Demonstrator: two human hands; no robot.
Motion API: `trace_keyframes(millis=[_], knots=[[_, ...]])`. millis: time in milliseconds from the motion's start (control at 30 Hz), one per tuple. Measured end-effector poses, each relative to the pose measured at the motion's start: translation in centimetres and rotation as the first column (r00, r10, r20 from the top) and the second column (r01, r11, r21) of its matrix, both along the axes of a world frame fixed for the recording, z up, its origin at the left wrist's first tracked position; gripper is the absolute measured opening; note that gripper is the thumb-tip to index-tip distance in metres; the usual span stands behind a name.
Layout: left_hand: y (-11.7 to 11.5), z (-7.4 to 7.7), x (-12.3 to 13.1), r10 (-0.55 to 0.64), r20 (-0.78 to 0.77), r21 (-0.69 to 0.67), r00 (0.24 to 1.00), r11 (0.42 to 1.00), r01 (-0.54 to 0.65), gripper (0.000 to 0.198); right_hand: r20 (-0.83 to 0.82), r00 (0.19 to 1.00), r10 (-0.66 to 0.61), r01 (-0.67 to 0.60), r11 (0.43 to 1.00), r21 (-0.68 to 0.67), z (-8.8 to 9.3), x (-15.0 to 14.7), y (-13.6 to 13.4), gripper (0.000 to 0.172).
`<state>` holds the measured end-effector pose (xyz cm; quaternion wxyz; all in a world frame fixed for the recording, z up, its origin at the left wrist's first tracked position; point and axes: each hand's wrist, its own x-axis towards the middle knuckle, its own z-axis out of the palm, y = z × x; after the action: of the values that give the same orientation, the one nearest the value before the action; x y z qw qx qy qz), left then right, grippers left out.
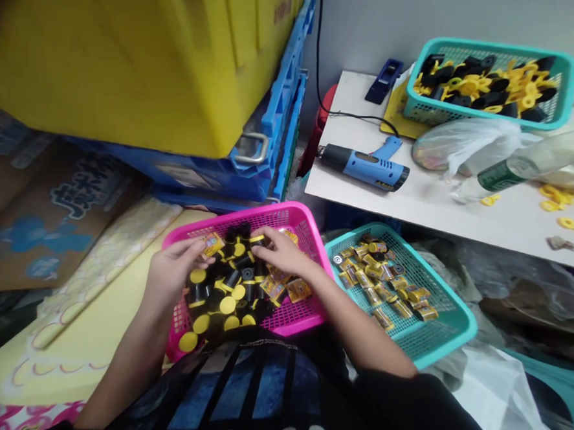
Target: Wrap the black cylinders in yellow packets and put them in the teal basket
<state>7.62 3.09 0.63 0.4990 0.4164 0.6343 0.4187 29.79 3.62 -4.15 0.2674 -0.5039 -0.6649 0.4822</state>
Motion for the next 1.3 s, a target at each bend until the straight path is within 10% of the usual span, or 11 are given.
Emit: trace_keyframes(millis=[133, 633, 900, 1067, 1300], knots=[[-0.1, -0.2, 0.0, -0.051, 0.020, -0.030, 0.998, 0.998, 0.052, 0.038, -0.529, 0.827, -0.191, 0.034, 0.956, -0.292, 1.6, 0.2, -2.3, 0.040], [-0.6, 0.1, 1.1, -0.078, 0.028, -0.006, 0.997, 0.997, 0.078, 0.040, -0.802, 0.465, -0.375, 0.243, 0.925, -0.291, 2.5, -1.8, -3.4, 0.042], [-1.2, 0.5, 4.2, 0.136, 0.416, 0.068, 0.899, 0.981, -0.180, 0.031, -0.809, 0.432, -0.399, 0.223, 0.916, -0.333, 2.5, -3.0, -4.5, 0.036], [-0.8, 1.3, 5.7, 0.062, 0.470, 0.091, 0.880, 0.989, -0.119, 0.030, -0.853, 0.383, -0.355, 0.125, 0.934, -0.333, 3.3, -3.6, -4.3, 0.033], [-0.7, 0.1, 3.2, 0.192, 0.489, -0.038, 0.851, 0.979, -0.199, 0.029, -0.729, 0.527, -0.437, 0.161, 0.893, -0.419, 2.2, -2.3, -4.2, 0.023]])
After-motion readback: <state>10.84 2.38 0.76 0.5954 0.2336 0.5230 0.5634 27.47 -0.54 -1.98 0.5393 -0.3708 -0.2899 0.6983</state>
